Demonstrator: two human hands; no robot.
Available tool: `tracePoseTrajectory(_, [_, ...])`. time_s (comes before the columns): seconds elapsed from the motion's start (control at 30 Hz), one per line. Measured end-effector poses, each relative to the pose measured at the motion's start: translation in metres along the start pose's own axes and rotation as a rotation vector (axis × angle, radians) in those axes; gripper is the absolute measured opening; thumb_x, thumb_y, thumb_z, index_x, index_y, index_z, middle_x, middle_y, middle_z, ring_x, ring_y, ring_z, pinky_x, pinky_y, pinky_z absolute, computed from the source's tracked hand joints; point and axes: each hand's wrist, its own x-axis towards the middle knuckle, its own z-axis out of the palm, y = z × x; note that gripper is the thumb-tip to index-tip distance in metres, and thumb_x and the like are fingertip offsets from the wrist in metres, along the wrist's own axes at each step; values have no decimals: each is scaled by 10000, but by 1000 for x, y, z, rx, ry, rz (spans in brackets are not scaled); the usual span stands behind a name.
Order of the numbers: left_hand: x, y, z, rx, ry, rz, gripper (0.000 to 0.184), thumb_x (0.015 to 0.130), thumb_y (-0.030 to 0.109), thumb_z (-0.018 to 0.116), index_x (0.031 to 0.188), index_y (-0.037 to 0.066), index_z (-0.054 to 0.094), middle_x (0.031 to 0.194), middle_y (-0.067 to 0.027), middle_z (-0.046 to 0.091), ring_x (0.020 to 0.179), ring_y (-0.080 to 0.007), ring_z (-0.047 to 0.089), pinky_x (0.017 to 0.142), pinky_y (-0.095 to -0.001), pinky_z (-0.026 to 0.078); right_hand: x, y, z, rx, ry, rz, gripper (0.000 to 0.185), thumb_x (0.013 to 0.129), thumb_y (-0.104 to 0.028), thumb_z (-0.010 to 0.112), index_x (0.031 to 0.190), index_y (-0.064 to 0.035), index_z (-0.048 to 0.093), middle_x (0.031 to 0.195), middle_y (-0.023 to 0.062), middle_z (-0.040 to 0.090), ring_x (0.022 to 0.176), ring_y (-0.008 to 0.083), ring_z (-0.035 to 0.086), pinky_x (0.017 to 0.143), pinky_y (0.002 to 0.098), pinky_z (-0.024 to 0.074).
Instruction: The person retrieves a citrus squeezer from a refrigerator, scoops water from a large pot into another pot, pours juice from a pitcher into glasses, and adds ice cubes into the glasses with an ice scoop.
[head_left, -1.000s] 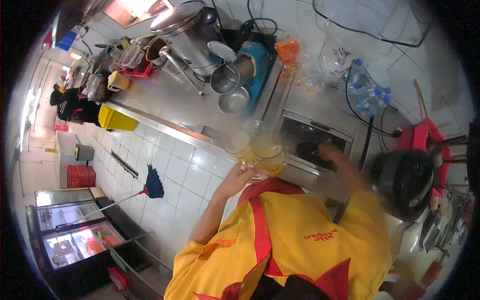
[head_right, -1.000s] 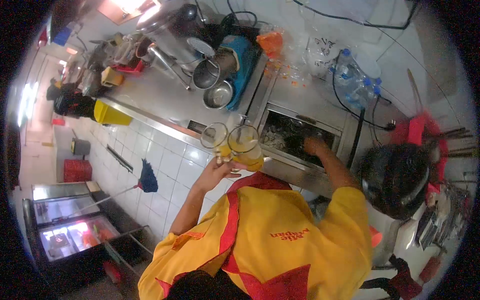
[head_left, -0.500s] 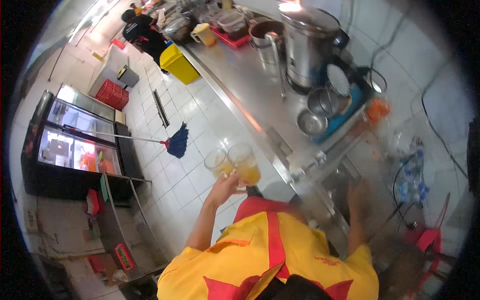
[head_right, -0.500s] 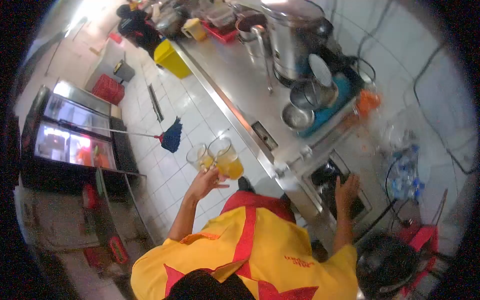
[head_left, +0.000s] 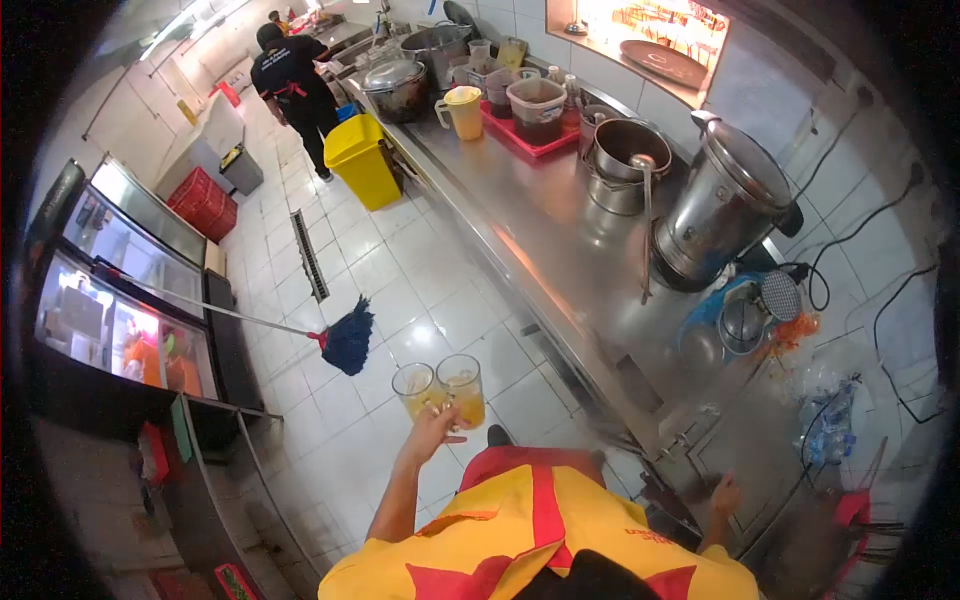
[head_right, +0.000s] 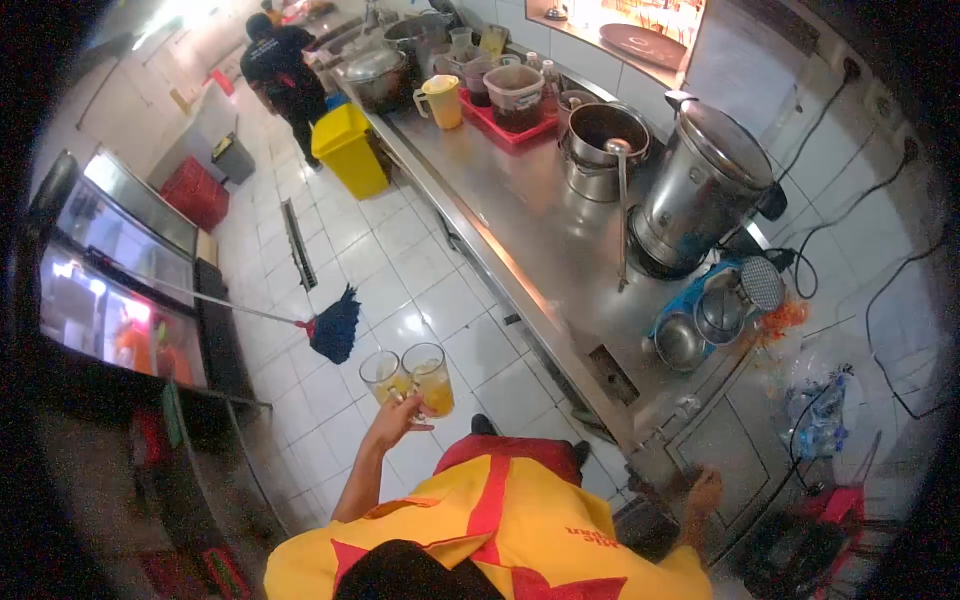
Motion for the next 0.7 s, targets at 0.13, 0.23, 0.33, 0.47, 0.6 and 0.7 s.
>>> tracePoseTrajectory(0.13, [34, 69, -27, 142, -7, 16, 309, 921, 245, 511, 1021, -46, 542, 912, -153, 624, 906, -241, 621, 722, -401, 574, 12, 32, 68, -87, 610, -356, 365, 948, -304, 461, 1076, 15, 584, 994, 223, 609, 907, 361, 580, 820, 451, 439])
tracePoseTrajectory(0.23, [84, 116, -36, 181, -154, 91, 299, 928, 237, 527, 1086, -16, 526, 923, -143, 627, 863, -219, 629, 711, -412, 578, 2, -59, 57, -70, 510, -171, 328, 946, -271, 466, 1055, 14, 585, 1007, 207, 592, 931, 351, 563, 849, 444, 420])
tracePoseTrajectory(0.33, [145, 173, -25, 203, -230, 122, 292, 933, 223, 519, 1097, -18, 524, 947, -148, 628, 893, -228, 633, 725, -409, 575, -7, -198, 59, 268, 544, -258, 268, 930, -222, 493, 1037, 7, 584, 1021, 177, 575, 969, 345, 536, 867, 440, 403])
tracePoseTrajectory(0.47, [247, 242, 2, 220, -335, 258, 333, 936, 241, 513, 1152, -11, 535, 1071, -131, 630, 1021, -225, 605, 787, -398, 553, -7, -377, 63, 356, 514, -594, 222, 902, -179, 537, 1024, -1, 588, 1024, 166, 569, 988, 340, 520, 872, 445, 396])
tracePoseTrajectory(0.6, [370, 297, 31, 317, -439, 308, 357, 936, 259, 508, 1169, -8, 557, 1129, -114, 615, 1062, -219, 586, 850, -395, 523, 24, -511, 94, 527, 445, -779, 202, 879, -158, 561, 1010, -8, 593, 1008, 163, 566, 972, 335, 520, 864, 437, 397])
tracePoseTrajectory(0.7, [450, 320, 39, 345, -504, 337, 369, 937, 284, 506, 1180, 14, 569, 1176, -103, 597, 1148, -219, 533, 924, -417, 475, 48, -597, 98, 608, 379, -765, 206, 860, -163, 583, 1004, -16, 596, 1005, 164, 564, 962, 337, 519, 865, 443, 392])
